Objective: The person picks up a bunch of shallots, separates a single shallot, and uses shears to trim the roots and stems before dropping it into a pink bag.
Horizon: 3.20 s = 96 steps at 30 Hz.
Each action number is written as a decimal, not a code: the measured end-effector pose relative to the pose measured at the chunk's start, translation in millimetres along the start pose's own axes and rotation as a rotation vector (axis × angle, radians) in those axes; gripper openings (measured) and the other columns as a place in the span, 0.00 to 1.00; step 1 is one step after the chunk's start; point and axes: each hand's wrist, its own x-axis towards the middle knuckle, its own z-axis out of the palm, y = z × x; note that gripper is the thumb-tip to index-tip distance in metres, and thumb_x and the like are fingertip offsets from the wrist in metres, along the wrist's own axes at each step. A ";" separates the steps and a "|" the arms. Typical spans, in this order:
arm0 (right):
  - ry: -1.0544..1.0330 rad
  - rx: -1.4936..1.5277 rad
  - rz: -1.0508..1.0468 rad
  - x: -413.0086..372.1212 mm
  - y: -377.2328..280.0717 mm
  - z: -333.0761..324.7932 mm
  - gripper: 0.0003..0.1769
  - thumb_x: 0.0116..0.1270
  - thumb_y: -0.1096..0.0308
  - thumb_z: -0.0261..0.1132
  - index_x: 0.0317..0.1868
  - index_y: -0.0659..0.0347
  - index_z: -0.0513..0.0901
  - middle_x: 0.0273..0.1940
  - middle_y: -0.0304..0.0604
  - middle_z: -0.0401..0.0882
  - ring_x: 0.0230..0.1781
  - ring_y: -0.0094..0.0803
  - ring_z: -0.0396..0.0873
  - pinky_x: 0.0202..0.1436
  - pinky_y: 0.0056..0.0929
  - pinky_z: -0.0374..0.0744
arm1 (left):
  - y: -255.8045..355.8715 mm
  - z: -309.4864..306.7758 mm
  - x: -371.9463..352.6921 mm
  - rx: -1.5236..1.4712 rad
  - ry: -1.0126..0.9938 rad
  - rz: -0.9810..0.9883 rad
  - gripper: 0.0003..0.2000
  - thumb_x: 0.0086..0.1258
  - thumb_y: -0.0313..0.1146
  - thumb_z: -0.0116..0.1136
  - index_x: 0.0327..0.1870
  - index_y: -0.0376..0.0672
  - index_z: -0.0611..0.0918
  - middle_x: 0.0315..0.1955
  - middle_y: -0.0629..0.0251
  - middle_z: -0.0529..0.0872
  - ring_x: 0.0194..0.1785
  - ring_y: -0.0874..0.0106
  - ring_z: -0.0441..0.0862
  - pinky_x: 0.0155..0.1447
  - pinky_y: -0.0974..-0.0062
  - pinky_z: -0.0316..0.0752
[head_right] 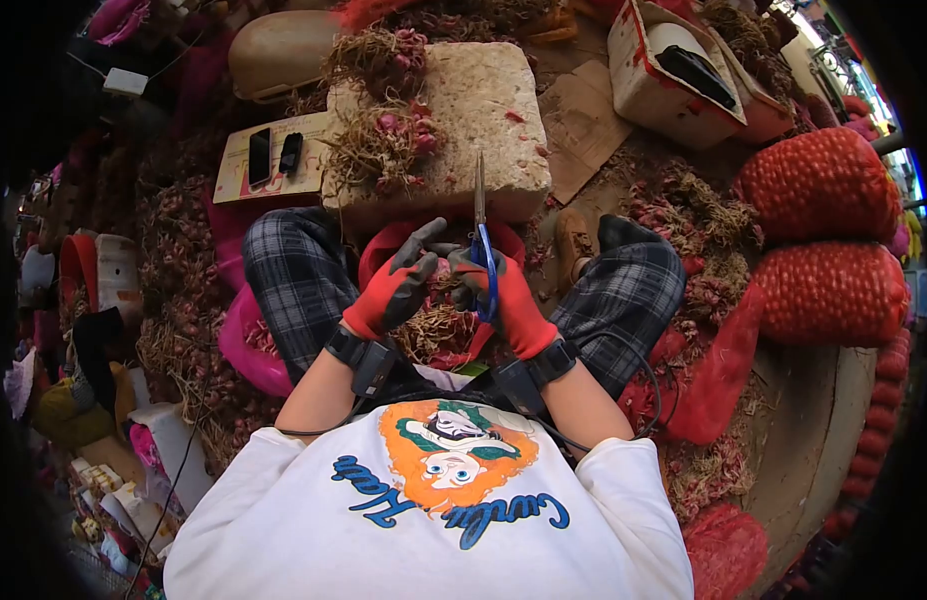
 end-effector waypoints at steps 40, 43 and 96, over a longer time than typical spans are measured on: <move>0.097 -0.243 -0.051 -10.8 1.1 3.3 0.12 0.63 0.71 0.65 0.47 0.62 0.79 0.36 0.34 0.80 0.30 0.16 0.76 0.32 0.17 0.73 | -45.1 -1.1 -24.4 -0.192 0.145 -0.163 0.17 0.74 0.44 0.51 0.54 0.41 0.74 0.41 0.67 0.79 0.39 0.77 0.79 0.42 0.79 0.77; 0.125 -0.359 0.048 -16.4 -4.6 -14.9 0.14 0.63 0.68 0.65 0.48 0.62 0.80 0.35 0.36 0.82 0.26 0.25 0.79 0.30 0.22 0.74 | -34.8 -1.8 -25.1 -0.398 0.145 -0.252 0.14 0.74 0.41 0.52 0.52 0.40 0.74 0.43 0.65 0.79 0.48 0.71 0.80 0.49 0.77 0.77; -0.423 -1.123 0.239 -53.8 -50.1 -70.8 0.15 0.53 0.65 0.72 0.40 0.64 0.85 0.26 0.46 0.82 0.24 0.26 0.76 0.33 0.26 0.74 | -34.3 -20.2 -22.4 0.677 -0.322 0.128 0.10 0.73 0.33 0.45 0.46 0.38 0.76 0.30 0.59 0.81 0.30 0.61 0.75 0.38 0.71 0.70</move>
